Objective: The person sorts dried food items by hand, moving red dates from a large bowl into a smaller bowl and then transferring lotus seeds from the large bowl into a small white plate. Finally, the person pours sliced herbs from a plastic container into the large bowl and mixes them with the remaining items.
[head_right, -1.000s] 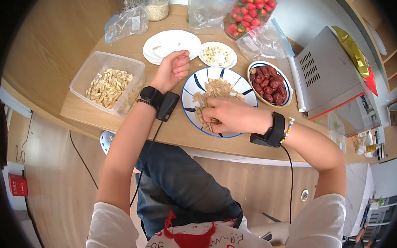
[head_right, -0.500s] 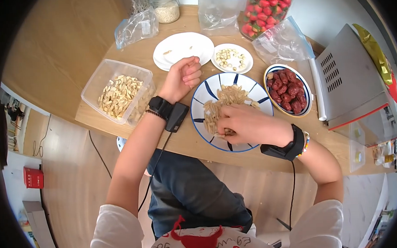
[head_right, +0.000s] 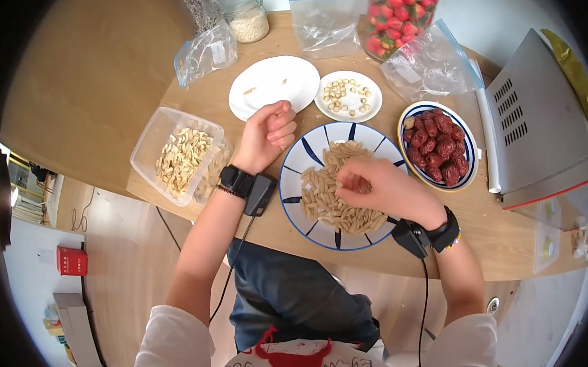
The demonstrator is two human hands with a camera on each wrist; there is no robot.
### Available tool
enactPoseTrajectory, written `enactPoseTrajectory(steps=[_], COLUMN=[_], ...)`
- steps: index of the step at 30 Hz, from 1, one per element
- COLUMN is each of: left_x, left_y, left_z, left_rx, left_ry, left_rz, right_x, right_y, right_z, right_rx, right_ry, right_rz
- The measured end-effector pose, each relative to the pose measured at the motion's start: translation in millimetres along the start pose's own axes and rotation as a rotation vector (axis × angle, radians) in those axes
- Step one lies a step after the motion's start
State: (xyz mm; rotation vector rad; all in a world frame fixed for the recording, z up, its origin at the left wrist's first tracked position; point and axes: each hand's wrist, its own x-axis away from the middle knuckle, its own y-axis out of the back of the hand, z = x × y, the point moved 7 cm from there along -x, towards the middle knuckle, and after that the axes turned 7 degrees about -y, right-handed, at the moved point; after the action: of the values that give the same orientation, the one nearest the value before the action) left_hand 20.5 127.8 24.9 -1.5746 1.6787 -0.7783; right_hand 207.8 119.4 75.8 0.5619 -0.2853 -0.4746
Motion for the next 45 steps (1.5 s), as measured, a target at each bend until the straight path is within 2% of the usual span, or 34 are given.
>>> enactPoseTrajectory(steps=[5,12,18,22,27,28,31,32,34,37,39,42,45], left_x=[2.2,0.1,0.1,2.3,0.7,1.8,4.0,2.9,4.9,13.8,22.3,37.2,44.5], left_y=[2.3,-1.5,-5.5,-7.3,-19.4,-21.2,-45.7,-55.4,-65.6,-78.6,-85.8,-100.7,-115.2], left_z=[1.7,3.3,5.1,4.6,0.3,2.4,5.9,7.2,10.5,14.4,17.9,33.2,54.6], left_rx=[0.03,0.038,0.057,0.091,0.069,0.033,-0.439,-0.509,-0.687,-0.904,-1.048,-1.282,-1.547], left_ry=[0.011,0.018,0.017,0.023,0.05,0.073,0.105,0.107,0.107,0.12,0.106,0.243,0.148], left_rz=[-0.021,-0.016,0.009,0.035,0.038,0.007,-0.074,0.007,0.016,0.069,0.11,0.246,0.427], right_x=[5.0,3.7,2.5,0.6,-0.5,-0.1,-1.9,-1.2,-1.6,0.7,1.4,0.0,1.7], right_y=[1.9,8.0,9.9,9.5,9.3,9.3,10.6,10.0,9.3,11.2,13.5,18.9,21.6], right_z=[-17.9,-31.8,-36.8,-38.7,-40.1,-40.6,-40.9,-41.7,-41.4,-32.3,-31.8,-35.4,-35.1], right_rx=[-0.22,-0.349,-0.629,-0.662,-0.699,-0.705,-0.672,-0.675,-0.684,-0.472,-0.503,-0.57,-0.638], right_ry=[-0.024,-0.062,-0.075,0.001,-0.008,-0.015,0.048,0.049,0.056,0.175,0.184,0.196,0.184], right_rz=[-0.082,-0.168,-0.116,-0.074,-0.044,-0.039,-0.042,-0.041,-0.04,-0.085,-0.095,-0.135,-0.16])
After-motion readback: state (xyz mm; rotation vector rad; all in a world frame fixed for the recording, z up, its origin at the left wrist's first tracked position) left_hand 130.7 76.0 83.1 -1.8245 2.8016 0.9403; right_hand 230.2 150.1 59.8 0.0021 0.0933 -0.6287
